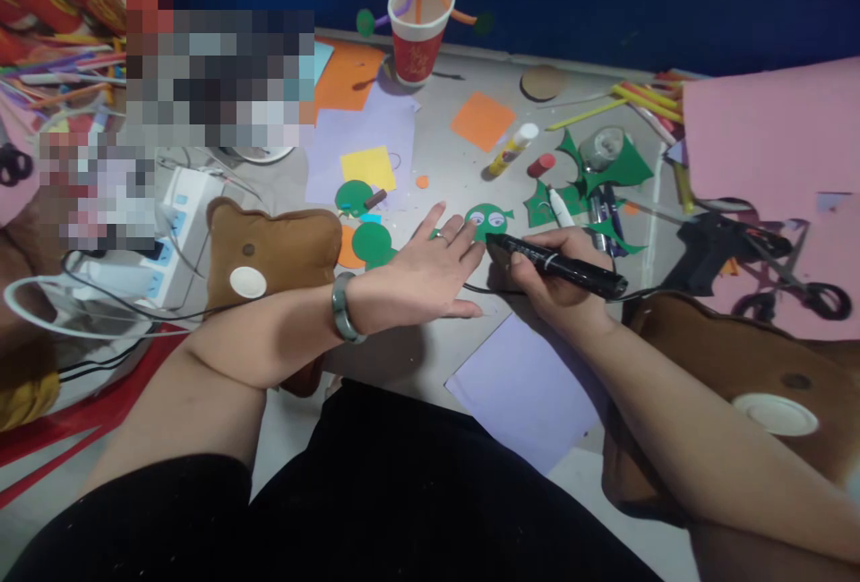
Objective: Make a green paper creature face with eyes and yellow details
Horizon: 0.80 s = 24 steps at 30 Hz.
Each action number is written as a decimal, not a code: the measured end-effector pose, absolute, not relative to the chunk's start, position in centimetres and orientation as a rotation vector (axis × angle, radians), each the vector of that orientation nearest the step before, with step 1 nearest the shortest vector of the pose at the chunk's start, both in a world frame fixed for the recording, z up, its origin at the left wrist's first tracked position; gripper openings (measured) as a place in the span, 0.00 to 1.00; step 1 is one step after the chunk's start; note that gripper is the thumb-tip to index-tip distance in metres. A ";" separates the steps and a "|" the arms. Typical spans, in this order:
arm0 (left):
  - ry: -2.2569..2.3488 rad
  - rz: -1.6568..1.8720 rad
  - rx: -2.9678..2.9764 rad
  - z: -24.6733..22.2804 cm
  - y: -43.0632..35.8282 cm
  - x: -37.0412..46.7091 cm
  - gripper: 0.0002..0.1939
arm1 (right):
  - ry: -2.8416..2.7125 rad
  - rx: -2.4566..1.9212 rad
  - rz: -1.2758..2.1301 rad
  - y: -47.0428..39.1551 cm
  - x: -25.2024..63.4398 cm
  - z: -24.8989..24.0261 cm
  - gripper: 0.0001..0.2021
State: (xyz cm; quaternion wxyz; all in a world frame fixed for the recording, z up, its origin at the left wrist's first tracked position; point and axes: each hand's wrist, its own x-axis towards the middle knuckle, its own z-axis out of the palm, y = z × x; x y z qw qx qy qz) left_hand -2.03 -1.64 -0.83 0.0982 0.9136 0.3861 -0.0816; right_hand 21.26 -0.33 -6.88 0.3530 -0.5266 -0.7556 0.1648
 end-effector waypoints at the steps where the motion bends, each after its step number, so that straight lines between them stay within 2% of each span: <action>1: 1.140 -0.240 2.703 -0.8 -1.6 -2.0 0.46 | -1.955 -1.356 0.433 -0.3 21.3 -6.9 0.10; 24: 1.140 -0.245 2.672 -0.6 -1.5 -2.1 0.45 | -1.979 -1.455 0.450 -0.4 21.5 -7.1 0.12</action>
